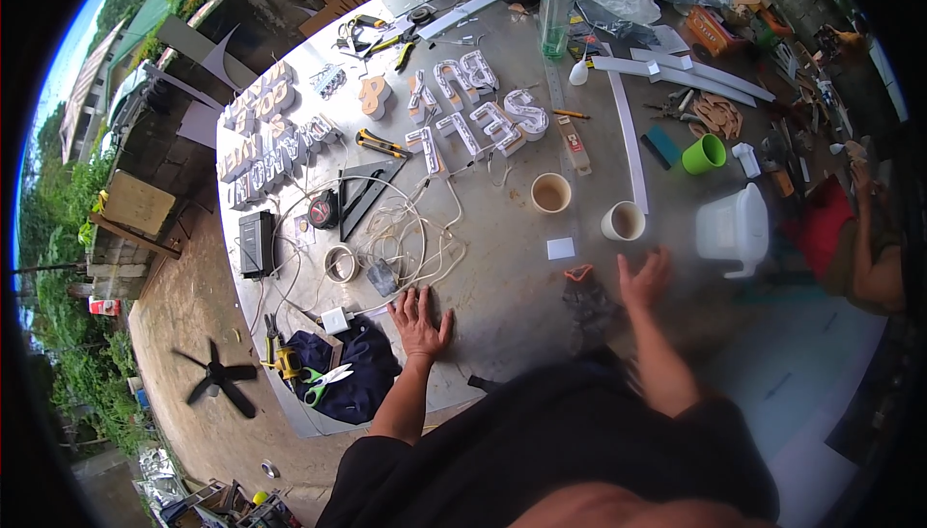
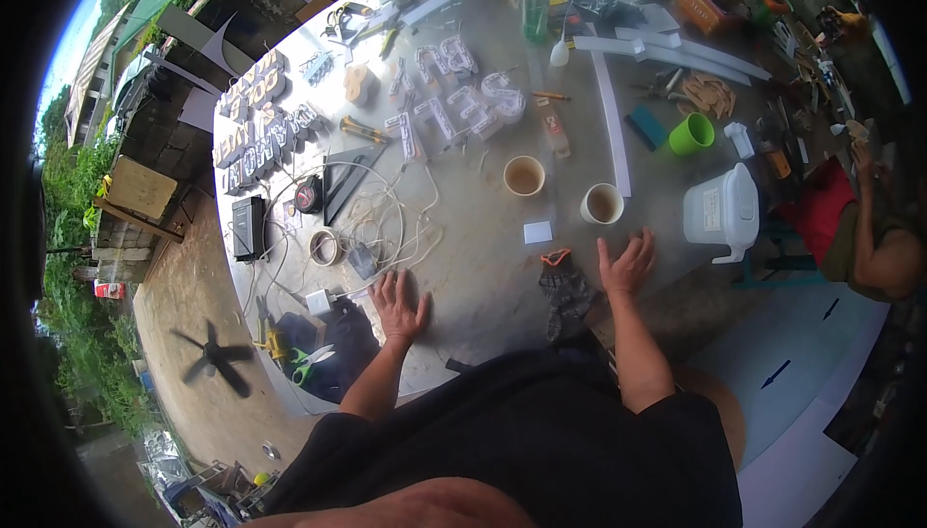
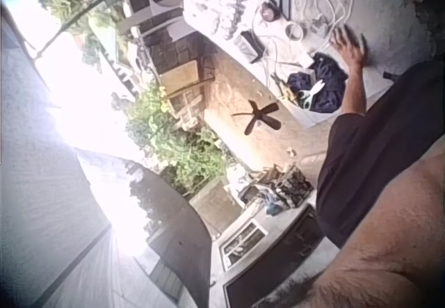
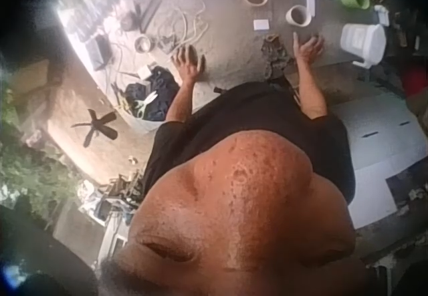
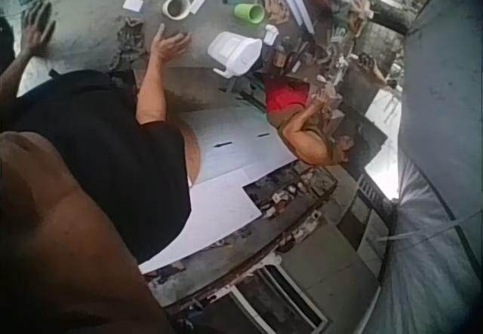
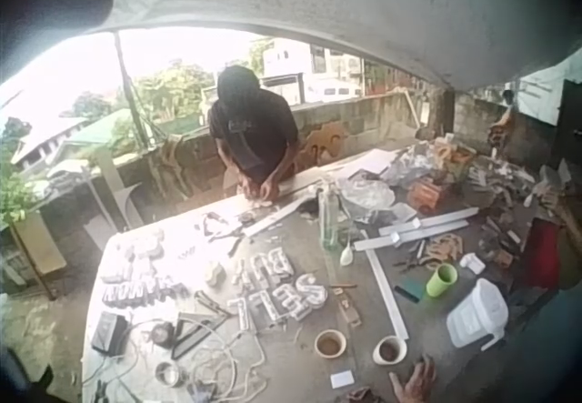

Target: Manually assembling and preparing components for lighted signs at a workshop table.

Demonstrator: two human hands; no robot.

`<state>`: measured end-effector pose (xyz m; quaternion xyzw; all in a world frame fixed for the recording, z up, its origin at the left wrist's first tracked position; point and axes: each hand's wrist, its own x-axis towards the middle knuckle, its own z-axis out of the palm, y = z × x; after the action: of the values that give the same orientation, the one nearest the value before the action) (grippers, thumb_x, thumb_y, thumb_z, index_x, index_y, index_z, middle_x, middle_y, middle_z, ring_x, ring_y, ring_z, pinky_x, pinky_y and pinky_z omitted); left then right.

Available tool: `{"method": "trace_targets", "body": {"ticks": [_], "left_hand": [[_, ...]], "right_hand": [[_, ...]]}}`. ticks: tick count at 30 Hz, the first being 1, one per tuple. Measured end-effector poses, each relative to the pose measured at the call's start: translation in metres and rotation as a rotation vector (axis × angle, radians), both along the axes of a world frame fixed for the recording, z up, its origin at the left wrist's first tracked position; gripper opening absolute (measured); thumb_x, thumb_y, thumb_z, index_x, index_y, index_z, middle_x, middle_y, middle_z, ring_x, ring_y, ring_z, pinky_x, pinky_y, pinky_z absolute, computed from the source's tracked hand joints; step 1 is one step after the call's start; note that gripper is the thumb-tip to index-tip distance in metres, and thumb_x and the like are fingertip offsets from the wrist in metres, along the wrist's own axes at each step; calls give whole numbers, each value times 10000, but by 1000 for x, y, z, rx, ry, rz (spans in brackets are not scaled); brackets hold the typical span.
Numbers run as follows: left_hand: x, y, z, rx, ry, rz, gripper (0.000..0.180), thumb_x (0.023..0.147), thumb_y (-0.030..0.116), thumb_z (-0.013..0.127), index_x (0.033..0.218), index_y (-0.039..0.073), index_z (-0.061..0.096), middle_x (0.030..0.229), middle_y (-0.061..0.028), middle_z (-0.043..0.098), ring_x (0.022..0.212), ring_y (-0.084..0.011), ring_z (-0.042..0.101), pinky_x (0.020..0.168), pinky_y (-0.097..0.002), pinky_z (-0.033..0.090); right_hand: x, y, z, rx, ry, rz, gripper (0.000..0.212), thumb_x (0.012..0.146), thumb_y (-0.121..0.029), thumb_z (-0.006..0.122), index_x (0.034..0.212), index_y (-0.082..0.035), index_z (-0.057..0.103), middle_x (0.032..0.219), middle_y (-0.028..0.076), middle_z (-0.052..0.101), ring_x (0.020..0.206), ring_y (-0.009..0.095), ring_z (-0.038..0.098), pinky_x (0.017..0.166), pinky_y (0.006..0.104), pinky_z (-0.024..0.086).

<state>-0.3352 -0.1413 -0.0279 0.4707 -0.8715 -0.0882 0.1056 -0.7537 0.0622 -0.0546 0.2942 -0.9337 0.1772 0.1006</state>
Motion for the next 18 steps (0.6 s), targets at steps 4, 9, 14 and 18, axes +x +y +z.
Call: {"method": "trace_targets", "body": {"ticks": [4, 9, 14, 18], "left_hand": [[0, 0, 0, 3, -3, 0, 761, 865, 504, 663, 1486, 125, 442, 1471, -191, 411, 1427, -413, 313, 1207, -630, 124], [0, 1, 0, -3, 6, -3, 763, 865, 507, 663, 1486, 123, 442, 1473, -191, 412, 1428, -412, 312, 1207, -627, 130], [0, 0, 1, 12, 2, 9, 763, 865, 512, 660, 1485, 124, 444, 1476, -188, 412, 1433, -408, 310, 1208, -623, 134], [0, -1, -1, 13, -17, 9, 767, 867, 521, 656, 1491, 133, 437, 1484, -178, 406, 1440, -401, 300, 1211, -625, 131]], "right_hand": [[0, 1, -1, 6, -3, -1, 666, 863, -539, 724, 1230, -9, 557, 1465, 214, 447, 1423, 392, 384, 1146, 553, 314], [0, 1, -1, 11, 9, -4, 665, 861, -537, 726, 1231, -11, 559, 1464, 210, 450, 1425, 391, 383, 1146, 551, 314], [0, -1, 1, 19, -8, -9, 667, 865, -540, 722, 1238, -13, 555, 1469, 207, 447, 1427, 391, 383, 1148, 557, 311], [1, -1, 1, 8, -5, -6, 663, 867, -542, 719, 1232, -13, 558, 1470, 208, 446, 1428, 392, 383, 1148, 560, 310]]}}
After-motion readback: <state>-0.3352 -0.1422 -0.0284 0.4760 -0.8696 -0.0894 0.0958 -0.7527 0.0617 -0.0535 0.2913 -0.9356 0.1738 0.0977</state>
